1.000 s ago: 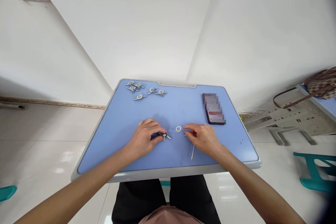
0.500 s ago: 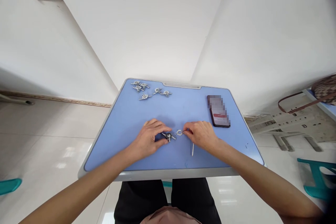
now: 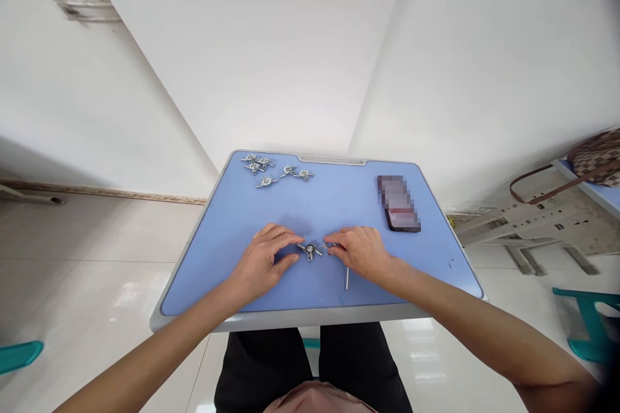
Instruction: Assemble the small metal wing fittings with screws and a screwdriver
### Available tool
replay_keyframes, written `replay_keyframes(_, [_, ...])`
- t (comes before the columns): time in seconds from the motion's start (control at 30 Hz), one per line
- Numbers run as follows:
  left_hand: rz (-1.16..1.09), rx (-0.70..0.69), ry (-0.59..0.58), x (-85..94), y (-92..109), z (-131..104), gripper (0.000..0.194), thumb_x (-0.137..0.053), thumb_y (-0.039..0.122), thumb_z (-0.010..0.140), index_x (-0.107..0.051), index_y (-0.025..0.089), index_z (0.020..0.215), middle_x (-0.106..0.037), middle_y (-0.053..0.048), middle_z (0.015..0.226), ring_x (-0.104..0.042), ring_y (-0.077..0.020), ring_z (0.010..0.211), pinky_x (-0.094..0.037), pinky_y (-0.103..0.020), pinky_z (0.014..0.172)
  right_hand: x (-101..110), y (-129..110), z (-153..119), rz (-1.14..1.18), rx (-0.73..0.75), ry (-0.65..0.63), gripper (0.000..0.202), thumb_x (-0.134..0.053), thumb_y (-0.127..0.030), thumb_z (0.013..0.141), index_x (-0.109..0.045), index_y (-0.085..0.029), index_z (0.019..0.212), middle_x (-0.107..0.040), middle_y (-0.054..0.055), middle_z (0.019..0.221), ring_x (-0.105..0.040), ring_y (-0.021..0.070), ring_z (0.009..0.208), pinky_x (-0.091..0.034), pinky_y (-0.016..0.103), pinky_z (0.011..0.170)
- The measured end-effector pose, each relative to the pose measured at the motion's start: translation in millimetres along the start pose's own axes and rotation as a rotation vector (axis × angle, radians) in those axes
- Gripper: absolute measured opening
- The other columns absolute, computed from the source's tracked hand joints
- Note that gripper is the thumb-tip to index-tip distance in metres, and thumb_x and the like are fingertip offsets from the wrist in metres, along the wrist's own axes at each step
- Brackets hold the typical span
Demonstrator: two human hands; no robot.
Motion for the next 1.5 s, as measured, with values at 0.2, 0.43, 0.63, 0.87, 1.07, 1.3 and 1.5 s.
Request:
replay_keyframes(0.2, [0.015, -0.002, 0.006, -2.8, 0, 1, 0.022, -0.059, 0.020, 0.088, -0.066, 0.025, 0.109, -0.068, -0.004, 0.103, -0.056, -0.0215, 0.101, -0.048, -0.039, 0.090, -4, 4, 1, 0.073, -0.115, -0.012, 0.016, -0.061, -0.035, 0.089, -0.070, -0.028, 0.099, -0.074, -0.001, 0.088, -0.066, 0.0172, 0.080, -0.032, 0.025, 0.059])
replay_keyframes(0.43, [0.014, -0.006, 0.036, 1.6, -2, -5, 0.021, -0.055, 0.027, 0.091, -0.065, 0.025, 0.109, -0.067, -0.004, 0.104, -0.055, -0.0220, 0.101, -0.047, -0.039, 0.090, 29, 24, -11, 0.174, -0.190, 0.007, 0.024, -0.056, -0.040, 0.090, -0.067, -0.028, 0.108, -0.074, -0.003, 0.084, -0.065, 0.0159, 0.084, -0.035, 0.025, 0.061])
replay_keyframes(0.63, [0.019, -0.017, 0.037, 0.6, 4, -8, 0.020, -0.054, 0.028, 0.091, -0.067, 0.026, 0.107, -0.067, -0.004, 0.103, -0.056, -0.0226, 0.101, -0.049, -0.040, 0.088, 20, 23, -15, 0.027, -0.171, -0.092, 0.027, -0.062, -0.041, 0.085, -0.068, -0.029, 0.108, -0.074, -0.001, 0.091, -0.066, 0.0193, 0.088, -0.035, 0.026, 0.063])
replay_keyframes(0.87, [0.068, -0.102, 0.097, 4.4, 17, -13, 0.021, -0.055, 0.028, 0.092, -0.066, 0.026, 0.109, -0.067, -0.004, 0.101, -0.056, -0.0216, 0.101, -0.049, -0.039, 0.088, 11, 10, -2, -0.012, -0.129, -0.148, 0.021, -0.064, -0.032, 0.082, -0.069, -0.025, 0.102, -0.073, 0.005, 0.098, -0.066, 0.0225, 0.094, -0.038, 0.027, 0.067])
replay_keyframes(1.07, [0.075, -0.128, 0.092, 3.1, 22, -15, 0.020, -0.055, 0.025, 0.092, -0.067, 0.026, 0.108, -0.067, -0.004, 0.099, -0.057, -0.0207, 0.096, -0.049, -0.038, 0.085, 13, 6, 4, -0.014, -0.129, -0.201, 0.019, -0.065, -0.028, 0.078, -0.069, -0.023, 0.095, -0.072, 0.005, 0.100, -0.065, 0.0226, 0.094, -0.038, 0.027, 0.066])
replay_keyframes(1.3, [0.109, -0.054, 0.091, 0.1, 22, -11, 0.019, -0.057, 0.024, 0.090, -0.068, 0.026, 0.105, -0.069, -0.004, 0.100, -0.059, -0.0216, 0.095, -0.048, -0.039, 0.084, 18, 6, -2, 0.016, -0.080, -0.178, 0.011, -0.061, -0.025, 0.081, -0.068, -0.022, 0.089, -0.072, 0.003, 0.093, -0.064, 0.0183, 0.085, -0.033, 0.025, 0.060])
replay_keyframes(1.5, [0.076, -0.051, 0.101, 6.3, 46, -14, 0.009, -0.063, 0.030, 0.088, -0.068, 0.023, 0.089, -0.071, -0.001, 0.084, -0.059, -0.0189, 0.082, -0.045, -0.034, 0.077, 34, -22, -28, 0.066, 0.050, -0.093, 0.011, -0.056, -0.030, 0.085, -0.064, -0.023, 0.086, -0.070, -0.001, 0.077, -0.060, 0.0145, 0.070, -0.027, 0.025, 0.055])
Point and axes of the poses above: each hand's wrist, its own z-axis towards the middle knuckle, its own x-axis out of the back of the hand, y = z × x, the point moved 5 cm from there along z, towards the middle knuckle
